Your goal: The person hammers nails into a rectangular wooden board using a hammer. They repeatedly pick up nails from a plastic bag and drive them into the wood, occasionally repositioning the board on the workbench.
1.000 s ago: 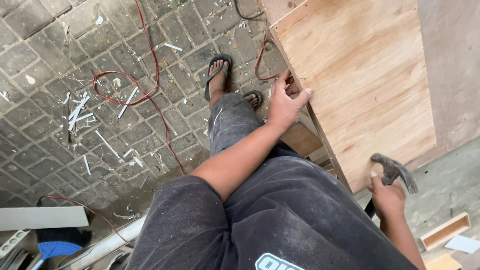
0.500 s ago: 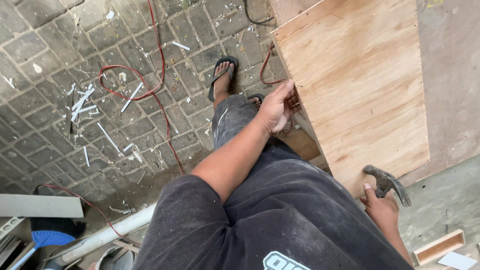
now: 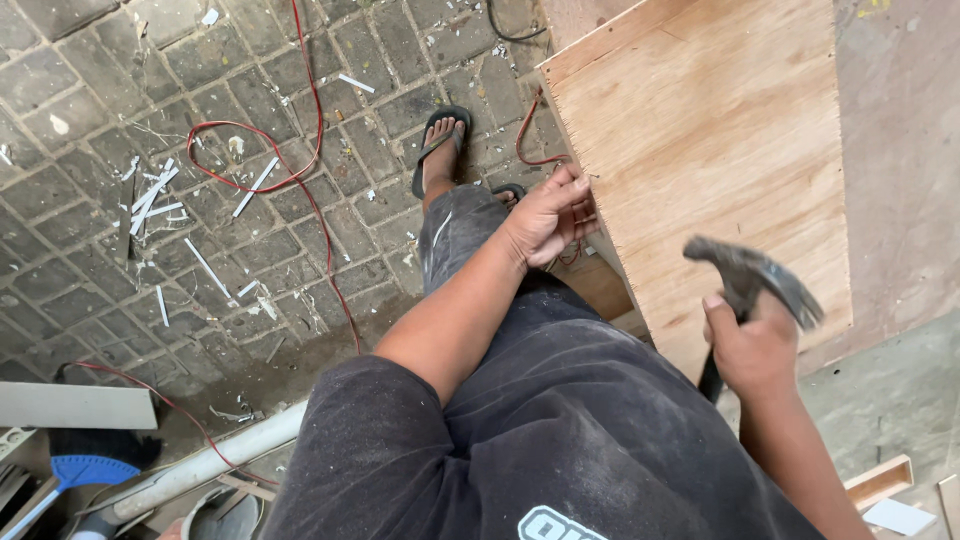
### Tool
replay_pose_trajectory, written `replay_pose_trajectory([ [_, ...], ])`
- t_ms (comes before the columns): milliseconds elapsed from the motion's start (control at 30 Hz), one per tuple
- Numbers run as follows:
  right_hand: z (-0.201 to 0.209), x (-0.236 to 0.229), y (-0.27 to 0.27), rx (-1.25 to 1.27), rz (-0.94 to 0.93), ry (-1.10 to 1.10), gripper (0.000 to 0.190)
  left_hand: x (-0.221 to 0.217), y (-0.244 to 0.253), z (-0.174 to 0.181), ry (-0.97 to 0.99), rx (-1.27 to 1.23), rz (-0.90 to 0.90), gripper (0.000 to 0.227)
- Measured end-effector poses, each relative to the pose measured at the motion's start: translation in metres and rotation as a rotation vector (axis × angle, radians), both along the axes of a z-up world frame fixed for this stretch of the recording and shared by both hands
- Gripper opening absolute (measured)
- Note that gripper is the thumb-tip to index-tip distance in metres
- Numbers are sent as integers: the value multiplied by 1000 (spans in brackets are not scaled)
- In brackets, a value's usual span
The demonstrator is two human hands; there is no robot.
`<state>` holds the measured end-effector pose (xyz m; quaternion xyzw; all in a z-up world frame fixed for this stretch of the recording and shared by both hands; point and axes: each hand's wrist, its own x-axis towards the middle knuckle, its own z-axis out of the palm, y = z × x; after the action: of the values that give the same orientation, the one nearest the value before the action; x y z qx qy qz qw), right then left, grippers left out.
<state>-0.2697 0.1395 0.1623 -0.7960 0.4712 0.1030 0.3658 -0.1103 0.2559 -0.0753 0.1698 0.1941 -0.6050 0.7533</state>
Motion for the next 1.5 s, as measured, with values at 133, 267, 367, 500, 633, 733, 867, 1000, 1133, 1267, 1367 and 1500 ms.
replay_pose_trajectory([
  [133,-28,13,1,98,12,-262,6,-10,-1,-2,-37,70,5,21],
  [267,-44,34,9,72,115,-337,17,-21,-8,-22,-51,41,39,23],
  [367,-41,52,21,50,126,-303,24,-24,-13,-23,-55,43,51,24],
  [500,-65,47,21,3,144,-369,21,-40,-24,-50,-55,48,62,25],
  [633,-75,46,22,-31,210,-419,20,-38,-25,-39,-75,72,93,22],
  [733,-73,45,29,-51,219,-455,22,-47,-29,-51,-91,75,120,25],
  [867,-79,40,29,-20,206,-469,22,-46,-27,-35,-139,83,136,26],
  [1000,-80,42,31,-28,208,-477,22,-35,-21,-4,-217,155,176,25],
  [1133,-80,44,31,-26,205,-470,21,-37,-23,-6,-275,195,216,27],
  [1267,-76,49,34,-26,194,-475,20,-32,-19,5,-322,215,228,25],
  [1367,-70,53,38,-32,184,-465,20,-38,-23,-9,-337,220,231,26],
  [1500,-80,46,35,-18,192,-485,18,-49,-28,-27,-327,236,221,30],
])
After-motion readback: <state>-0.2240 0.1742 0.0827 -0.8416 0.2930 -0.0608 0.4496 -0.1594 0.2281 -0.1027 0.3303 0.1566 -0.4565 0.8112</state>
